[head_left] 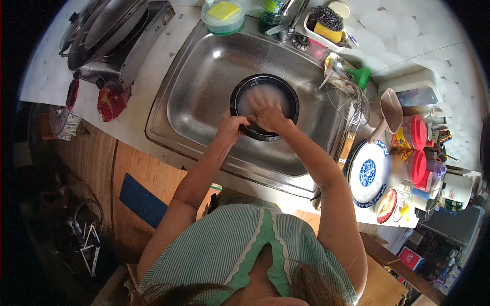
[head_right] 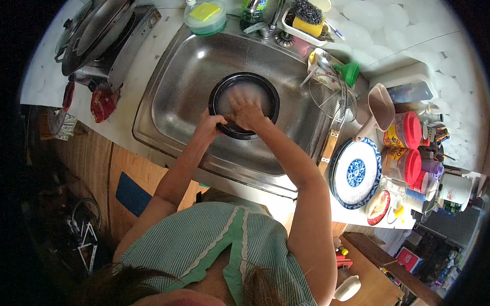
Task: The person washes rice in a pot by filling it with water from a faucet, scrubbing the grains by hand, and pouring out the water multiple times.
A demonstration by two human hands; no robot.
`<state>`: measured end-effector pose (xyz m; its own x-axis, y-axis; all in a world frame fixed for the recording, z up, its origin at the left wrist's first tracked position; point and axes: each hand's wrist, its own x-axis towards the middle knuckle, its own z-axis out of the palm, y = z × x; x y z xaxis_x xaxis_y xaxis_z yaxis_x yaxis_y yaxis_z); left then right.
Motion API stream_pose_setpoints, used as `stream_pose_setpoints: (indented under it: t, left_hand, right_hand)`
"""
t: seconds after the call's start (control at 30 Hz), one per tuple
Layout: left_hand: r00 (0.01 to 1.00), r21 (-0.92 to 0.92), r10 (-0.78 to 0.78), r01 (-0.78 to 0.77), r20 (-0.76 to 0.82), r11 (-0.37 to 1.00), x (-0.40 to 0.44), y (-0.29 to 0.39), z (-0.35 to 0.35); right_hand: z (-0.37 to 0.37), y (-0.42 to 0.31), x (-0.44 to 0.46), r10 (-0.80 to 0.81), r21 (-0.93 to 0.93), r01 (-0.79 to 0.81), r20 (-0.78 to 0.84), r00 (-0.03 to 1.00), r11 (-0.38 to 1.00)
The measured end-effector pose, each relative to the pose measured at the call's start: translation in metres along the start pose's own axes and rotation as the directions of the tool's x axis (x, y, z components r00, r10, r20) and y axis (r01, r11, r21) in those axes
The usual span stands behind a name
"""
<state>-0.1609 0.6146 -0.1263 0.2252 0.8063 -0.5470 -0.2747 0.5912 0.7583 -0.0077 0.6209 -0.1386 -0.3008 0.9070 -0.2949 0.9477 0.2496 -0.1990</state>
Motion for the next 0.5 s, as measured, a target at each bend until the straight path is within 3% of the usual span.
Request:
stream_pose_setpoints:
  t: [0.03, 0.13, 0.23, 0.27, 0.3, 0.33, 0.37, 0.4, 0.43, 0.5]
  left_hand:
    - [1.000, -0.001, -0.006, 0.006, -0.011, 1.000, -0.002, 0.002, 0.001]
    - [0.999, 0.009, -0.011, 0.011, 0.030, 1.000, 0.000, 0.004, -0.003]
    - [0.999, 0.009, 0.035, -0.035, -0.018, 0.999, 0.000, 0.008, -0.003]
    - [0.998, 0.006, 0.057, -0.057, -0.040, 0.998, -0.001, 0.008, 0.001]
    - [0.995, 0.150, 0.104, -0.102, -0.002, 0.983, -0.001, 0.008, -0.002]
    - [0.994, 0.170, 0.099, -0.105, 0.044, 0.980, 0.002, 0.006, -0.011]
    - [0.992, 0.189, 0.094, -0.109, 0.089, 0.976, 0.007, 0.004, -0.019]
    - [0.992, 0.098, 0.033, -0.045, 0.125, 0.994, 0.015, -0.001, -0.027]
    - [0.992, 0.124, -0.041, 0.026, 0.119, 0.992, 0.014, 0.011, -0.025]
    - [0.986, 0.098, -0.080, 0.066, 0.147, 0.993, -0.006, 0.031, -0.009]
  right_hand:
    - [-0.005, 0.000, -0.003, -0.003, 0.027, 0.002, 0.012, 1.000, 1.000]
    - [-0.015, 0.008, -0.019, -0.102, -0.034, 0.096, -0.268, 0.958, 0.995]
    - [-0.027, 0.026, -0.038, 0.011, 0.271, 0.209, -0.635, 0.772, 0.939]
    - [-0.028, 0.028, -0.046, 0.153, 0.390, 0.160, -0.657, 0.739, 0.907]
    - [-0.034, 0.027, -0.058, 0.303, 0.501, 0.104, -0.663, 0.684, 0.859]
    - [-0.039, 0.029, -0.071, 0.459, 0.603, 0.049, -0.654, 0.601, 0.796]
    - [-0.027, 0.032, -0.074, 0.680, 0.835, 0.185, -0.533, 0.504, 0.518]
    - [-0.017, 0.044, -0.081, 0.770, 0.912, 0.156, -0.404, 0.494, 0.378]
    - [0.001, 0.060, -0.089, 0.725, 0.842, 0.074, -0.503, 0.471, 0.535]
    - [0.010, 0.060, -0.109, 0.680, 0.702, -0.230, -0.468, 0.565, 0.674]
